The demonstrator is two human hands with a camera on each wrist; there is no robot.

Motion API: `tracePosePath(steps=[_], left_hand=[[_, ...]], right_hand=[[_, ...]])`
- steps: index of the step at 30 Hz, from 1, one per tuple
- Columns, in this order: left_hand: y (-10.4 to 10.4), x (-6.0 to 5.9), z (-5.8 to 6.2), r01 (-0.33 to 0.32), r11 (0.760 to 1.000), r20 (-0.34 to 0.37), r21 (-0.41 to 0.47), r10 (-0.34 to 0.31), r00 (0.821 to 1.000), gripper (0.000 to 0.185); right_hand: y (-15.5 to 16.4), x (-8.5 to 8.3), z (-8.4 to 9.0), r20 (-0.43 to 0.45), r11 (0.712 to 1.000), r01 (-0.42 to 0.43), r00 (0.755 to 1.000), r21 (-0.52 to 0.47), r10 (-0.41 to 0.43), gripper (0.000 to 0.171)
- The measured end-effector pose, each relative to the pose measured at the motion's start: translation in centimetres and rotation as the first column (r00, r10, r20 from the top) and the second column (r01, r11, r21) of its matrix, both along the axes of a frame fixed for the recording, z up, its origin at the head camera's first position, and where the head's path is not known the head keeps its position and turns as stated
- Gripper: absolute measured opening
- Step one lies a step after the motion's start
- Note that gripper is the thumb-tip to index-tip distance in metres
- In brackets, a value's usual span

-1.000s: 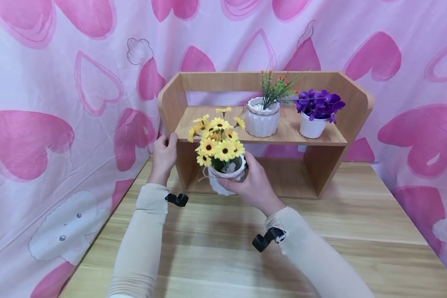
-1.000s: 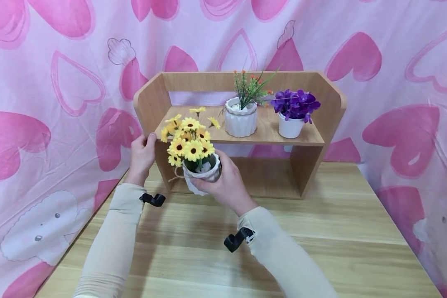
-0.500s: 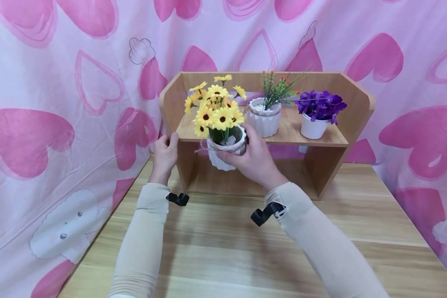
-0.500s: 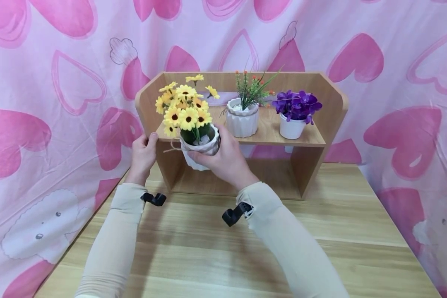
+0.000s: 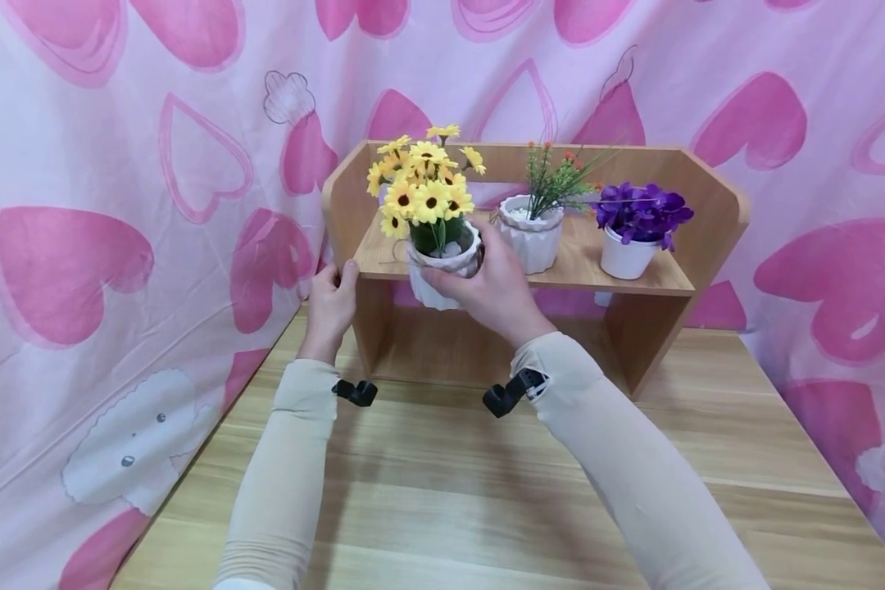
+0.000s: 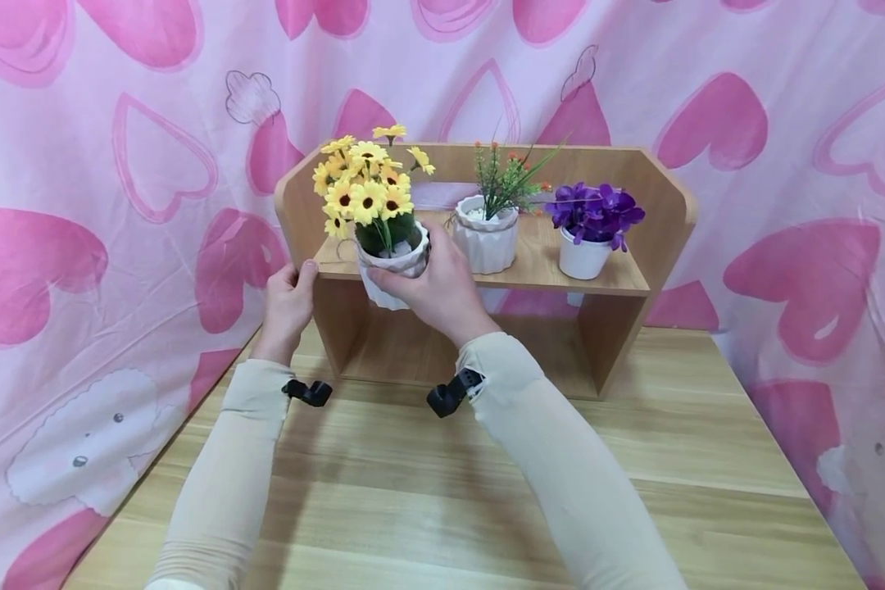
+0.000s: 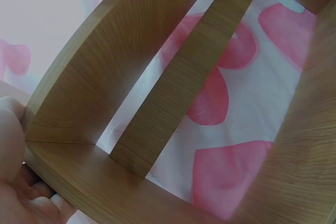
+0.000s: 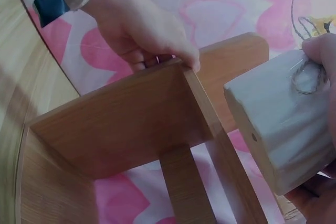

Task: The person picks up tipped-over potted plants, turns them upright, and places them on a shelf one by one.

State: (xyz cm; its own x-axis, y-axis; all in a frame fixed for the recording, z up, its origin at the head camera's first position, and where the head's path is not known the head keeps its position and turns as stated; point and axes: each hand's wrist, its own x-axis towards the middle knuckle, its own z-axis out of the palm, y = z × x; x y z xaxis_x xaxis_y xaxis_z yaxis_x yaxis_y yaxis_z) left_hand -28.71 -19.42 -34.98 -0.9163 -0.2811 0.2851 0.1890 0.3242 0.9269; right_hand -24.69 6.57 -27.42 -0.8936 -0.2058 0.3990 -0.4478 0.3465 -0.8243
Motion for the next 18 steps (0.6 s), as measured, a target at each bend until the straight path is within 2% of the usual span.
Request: tracePosePath(steps=[11,18], left_hand=[[0.2,-0.1,0.1,-0.005,1.000,-0.029,-0.001,0.005,1.000,0.045],[0.0,-0.1,-0.1,-0.017,1.000,-0.020,0.007,0.017,1.000,0.046]], right_hand=[[-1.0,-1.6,0.2,0.078,0.995,0.097,0.992,0.019,-0.099,0.081],[-1.9,-2.2,0.0,0.151,0.989,0.149,0.977,0.009,-0.148,0.087]])
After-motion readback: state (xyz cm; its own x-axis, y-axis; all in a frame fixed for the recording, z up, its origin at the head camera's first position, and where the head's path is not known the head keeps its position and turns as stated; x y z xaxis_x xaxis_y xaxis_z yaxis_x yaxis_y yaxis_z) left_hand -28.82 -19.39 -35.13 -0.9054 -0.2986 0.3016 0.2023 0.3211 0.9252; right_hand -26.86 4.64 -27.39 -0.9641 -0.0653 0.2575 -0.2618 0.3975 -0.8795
